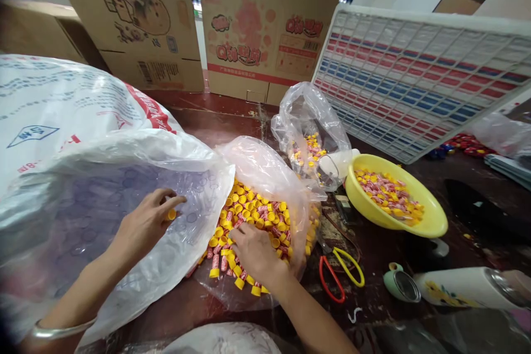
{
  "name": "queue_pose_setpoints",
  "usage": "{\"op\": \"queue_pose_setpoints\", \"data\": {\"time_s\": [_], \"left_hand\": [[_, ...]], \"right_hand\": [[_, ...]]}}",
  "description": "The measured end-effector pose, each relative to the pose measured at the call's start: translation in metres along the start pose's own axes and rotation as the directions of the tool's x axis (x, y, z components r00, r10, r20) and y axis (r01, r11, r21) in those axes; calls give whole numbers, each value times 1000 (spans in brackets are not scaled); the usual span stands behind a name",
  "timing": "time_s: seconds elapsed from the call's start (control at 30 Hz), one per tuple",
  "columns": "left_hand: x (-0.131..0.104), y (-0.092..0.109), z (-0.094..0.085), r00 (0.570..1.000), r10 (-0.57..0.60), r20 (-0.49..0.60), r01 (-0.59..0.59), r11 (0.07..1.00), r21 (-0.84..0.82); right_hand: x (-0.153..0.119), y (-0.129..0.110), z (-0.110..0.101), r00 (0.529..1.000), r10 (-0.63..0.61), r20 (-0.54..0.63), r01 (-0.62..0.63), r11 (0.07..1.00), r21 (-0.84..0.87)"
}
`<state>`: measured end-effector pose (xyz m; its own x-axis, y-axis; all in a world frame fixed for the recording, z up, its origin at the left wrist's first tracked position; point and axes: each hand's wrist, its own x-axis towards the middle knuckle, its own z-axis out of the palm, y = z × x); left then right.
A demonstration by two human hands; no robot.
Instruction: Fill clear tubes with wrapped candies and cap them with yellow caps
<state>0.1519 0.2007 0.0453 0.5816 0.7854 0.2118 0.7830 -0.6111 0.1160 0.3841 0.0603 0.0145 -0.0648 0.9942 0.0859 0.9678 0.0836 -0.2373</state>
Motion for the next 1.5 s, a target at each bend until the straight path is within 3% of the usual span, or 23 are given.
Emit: {"op": "queue_pose_setpoints", "data": {"time_s": [0.1,0.2,0.3,0.53,0.6,0.67,0.77,0.83,0.87,0.93,1.0,1.03,1.1,1.27,1.37,1.43,1.5], "left_hand": [[-22,10,2,998,32,-47,-39,986,-161],[-52,26,5,998,54,37,-36,926,-376],[-76,42,8,989,45,142,40,840,-541],[-101,56,16,969,-65,238,202,764,-613],[-105,57,16,967,-81,240,219,745,-630],[-110,58,16,968,-98,231,228,726,-649],[-115,59,17,963,-143,227,261,695,-670],[-117,61,17,953,-182,244,302,663,-685],[-117,62,17,946,-187,264,321,643,-695],[-116,65,15,931,-182,315,360,591,-722],[-114,69,12,915,-168,367,397,534,-746],[-112,72,11,908,-165,385,413,503,-759],[-110,78,8,900,-158,406,433,429,-793],[-107,89,9,897,-104,430,442,187,-877],[-108,92,14,879,-108,464,471,55,-881],[-108,93,15,873,-109,475,481,31,-876],[-106,94,13,876,-118,468,478,79,-875]], "right_hand": [[-2,-5,7,997,49,-66,-46,998,45],[-4,-4,12,992,75,-105,-63,991,116],[-2,-5,18,986,125,-112,-108,983,145],[-2,-5,17,975,152,-161,-113,967,229],[-7,-5,10,978,83,-190,-34,969,246],[-14,-6,5,982,-97,-165,135,961,240],[-22,-12,8,929,-368,-45,369,910,189],[-24,-15,13,910,-412,-51,414,888,199],[-24,-17,15,921,-373,-109,389,888,247],[-22,-20,14,951,-166,-262,269,864,425],[-20,-24,7,941,83,-328,152,763,628],[-19,-27,2,935,151,-321,124,708,695],[-18,-33,-9,945,147,-292,131,648,750],[-24,-46,-20,971,-82,-225,224,644,731],[-26,-47,-19,990,-56,-128,134,632,763],[-26,-47,-17,1000,-5,-25,24,534,845],[-24,-45,-14,997,34,74,-81,383,920]]}}
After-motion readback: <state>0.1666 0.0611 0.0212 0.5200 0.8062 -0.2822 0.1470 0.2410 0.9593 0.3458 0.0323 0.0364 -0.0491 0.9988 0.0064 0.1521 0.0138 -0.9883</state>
